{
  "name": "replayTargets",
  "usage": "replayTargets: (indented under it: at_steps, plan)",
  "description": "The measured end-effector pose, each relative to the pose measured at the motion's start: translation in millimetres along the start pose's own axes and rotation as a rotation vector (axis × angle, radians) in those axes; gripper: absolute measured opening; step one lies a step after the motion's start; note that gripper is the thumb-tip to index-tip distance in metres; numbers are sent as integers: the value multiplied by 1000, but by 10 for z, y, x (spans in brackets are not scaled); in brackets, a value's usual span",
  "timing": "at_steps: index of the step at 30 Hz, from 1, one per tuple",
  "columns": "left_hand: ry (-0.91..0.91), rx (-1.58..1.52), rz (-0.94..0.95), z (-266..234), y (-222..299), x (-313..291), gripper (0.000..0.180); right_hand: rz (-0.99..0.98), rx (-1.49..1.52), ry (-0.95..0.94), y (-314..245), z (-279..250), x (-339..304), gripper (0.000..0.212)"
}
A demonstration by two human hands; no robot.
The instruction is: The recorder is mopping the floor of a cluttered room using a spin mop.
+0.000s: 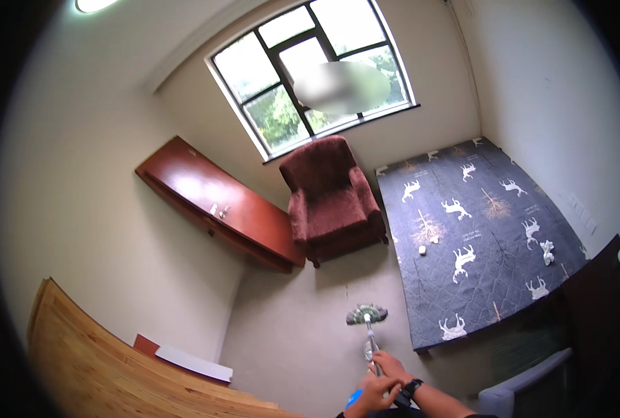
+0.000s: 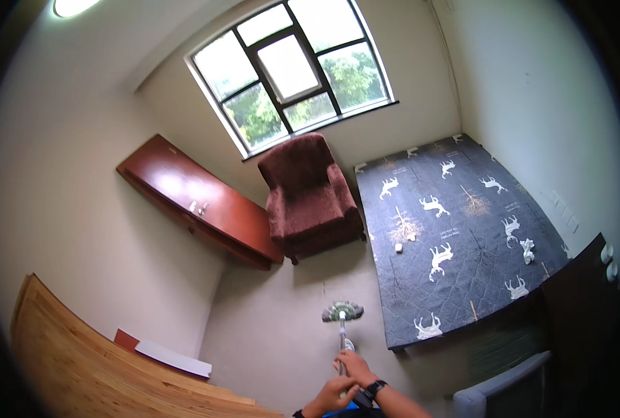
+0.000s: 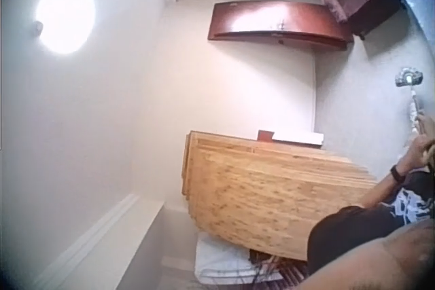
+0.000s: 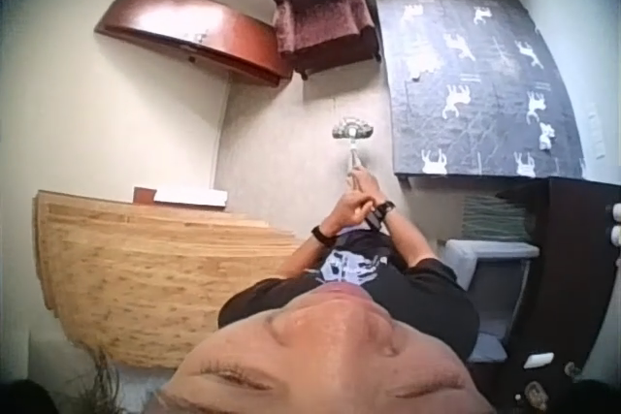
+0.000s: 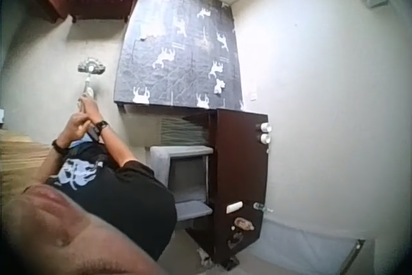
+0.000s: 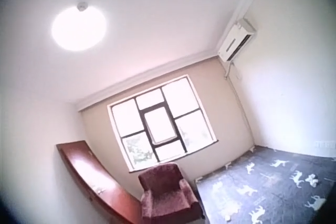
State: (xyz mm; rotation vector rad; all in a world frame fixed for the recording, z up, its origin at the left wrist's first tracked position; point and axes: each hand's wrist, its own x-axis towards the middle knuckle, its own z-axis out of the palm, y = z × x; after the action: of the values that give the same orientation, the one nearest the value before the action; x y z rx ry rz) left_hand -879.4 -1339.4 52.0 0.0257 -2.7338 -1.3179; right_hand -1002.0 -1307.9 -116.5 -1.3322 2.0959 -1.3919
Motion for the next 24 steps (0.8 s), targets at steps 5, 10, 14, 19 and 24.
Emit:
replayTargets:
  at_steps: [5,10,14,19,24]
  plan:
    - [307,-132,47,-418,-759,503,14,73,-24,-68,386,152,932,24]
    - [403,-263,-19,-703,-1869,924,12,-171,98,-192,1084,536,1468,33]
    - [248,-394,9,-1298,-2082,1179,17,-157,-96,-472,1074,473,2054,30]
    - [350,-312,227,-1971,-2655,1489,15,-221,-3,-471,787,556,2961,30]
    - [459,-412,197,-2952,-2660,1639,16,-260,-67,-397,179,716,3700,22]
